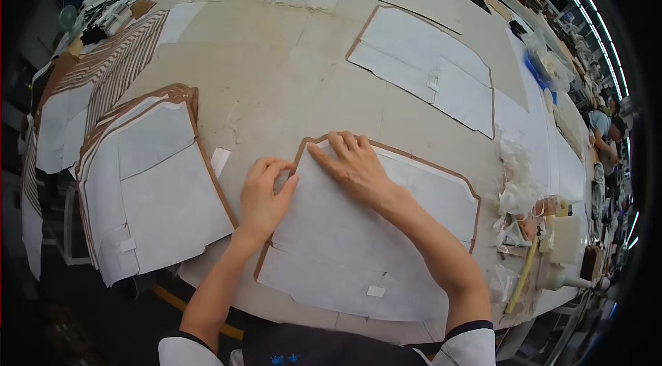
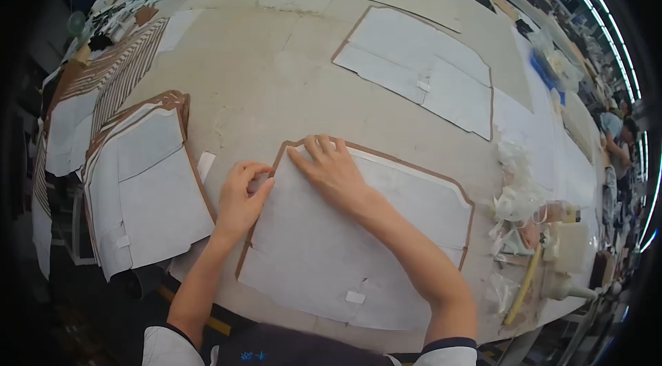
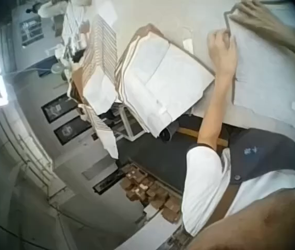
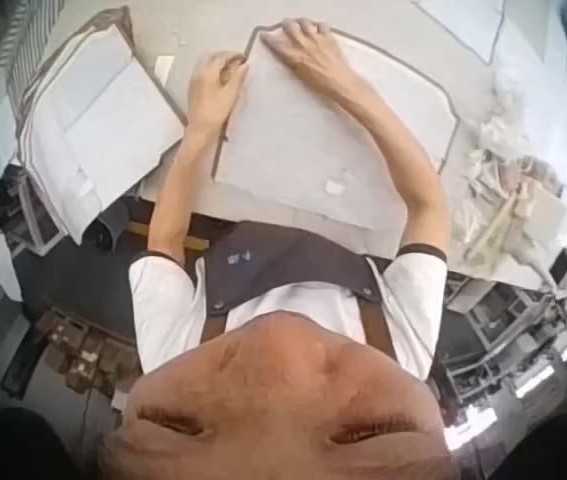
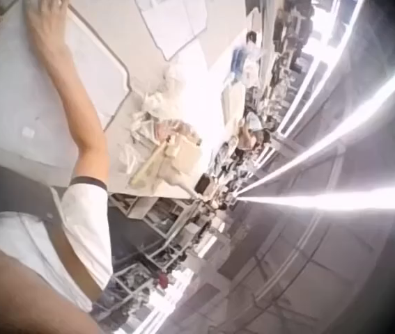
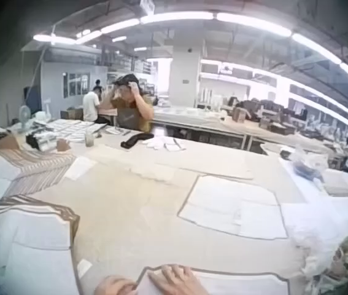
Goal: Applying adhesive strips to leather panels and stacking them as part of a manufacturing process.
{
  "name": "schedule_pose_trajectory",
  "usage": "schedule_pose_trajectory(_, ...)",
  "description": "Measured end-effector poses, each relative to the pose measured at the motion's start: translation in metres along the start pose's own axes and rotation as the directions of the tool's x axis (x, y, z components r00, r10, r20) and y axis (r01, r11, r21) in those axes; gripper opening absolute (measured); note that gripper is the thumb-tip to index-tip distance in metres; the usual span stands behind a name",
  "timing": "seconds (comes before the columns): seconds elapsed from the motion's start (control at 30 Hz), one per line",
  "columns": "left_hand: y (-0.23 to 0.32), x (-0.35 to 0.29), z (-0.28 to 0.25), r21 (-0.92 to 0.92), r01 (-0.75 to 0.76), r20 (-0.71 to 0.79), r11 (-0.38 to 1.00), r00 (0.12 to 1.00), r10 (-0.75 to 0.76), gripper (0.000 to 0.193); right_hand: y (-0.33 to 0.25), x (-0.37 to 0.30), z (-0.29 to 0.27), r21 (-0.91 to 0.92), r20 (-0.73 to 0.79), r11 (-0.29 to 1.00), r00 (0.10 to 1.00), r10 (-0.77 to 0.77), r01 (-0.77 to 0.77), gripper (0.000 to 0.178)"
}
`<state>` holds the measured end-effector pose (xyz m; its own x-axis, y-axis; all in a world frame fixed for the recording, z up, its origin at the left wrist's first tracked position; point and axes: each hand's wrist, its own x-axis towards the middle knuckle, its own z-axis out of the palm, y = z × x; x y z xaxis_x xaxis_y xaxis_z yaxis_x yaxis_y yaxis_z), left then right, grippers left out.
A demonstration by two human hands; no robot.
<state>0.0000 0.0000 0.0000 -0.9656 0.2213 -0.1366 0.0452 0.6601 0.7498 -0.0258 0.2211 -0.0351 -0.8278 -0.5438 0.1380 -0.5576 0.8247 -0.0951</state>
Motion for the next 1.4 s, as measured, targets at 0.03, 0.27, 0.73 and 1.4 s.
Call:
schedule_pose_trajectory(0.03,0.000,-0.002,0.003,-0.096,-0.045,-0.063,0.994,0.997,0.039,0.032,0.002,0.001,-0.001,-0.063,-0.033,0.998,0.999,-0.014,0.012,0.078)
schedule_pose_trajectory(0.27,-0.016,-0.046,-0.027,-0.531,0.234,0.146,0.814,0.972,-0.184,0.040,-0.014,-0.089,-0.054,0.175,-0.317,0.933,0.879,0.355,-0.314,0.060)
schedule_pose_trajectory(0.73,-0.009,-0.021,-0.031,-0.358,0.339,0.336,0.870,0.916,-0.218,0.044,-0.031,-0.339,-0.057,0.644,-0.052,0.093,0.078,0.996,-0.759,0.020)
schedule_pose_trajectory(1.4,-0.017,-0.052,-0.017,-0.494,0.421,0.583,0.761,0.809,-0.068,0.043,-0.084,-0.255,-0.208,0.860,-0.167,0.352,0.446,0.879,-0.370,0.054)
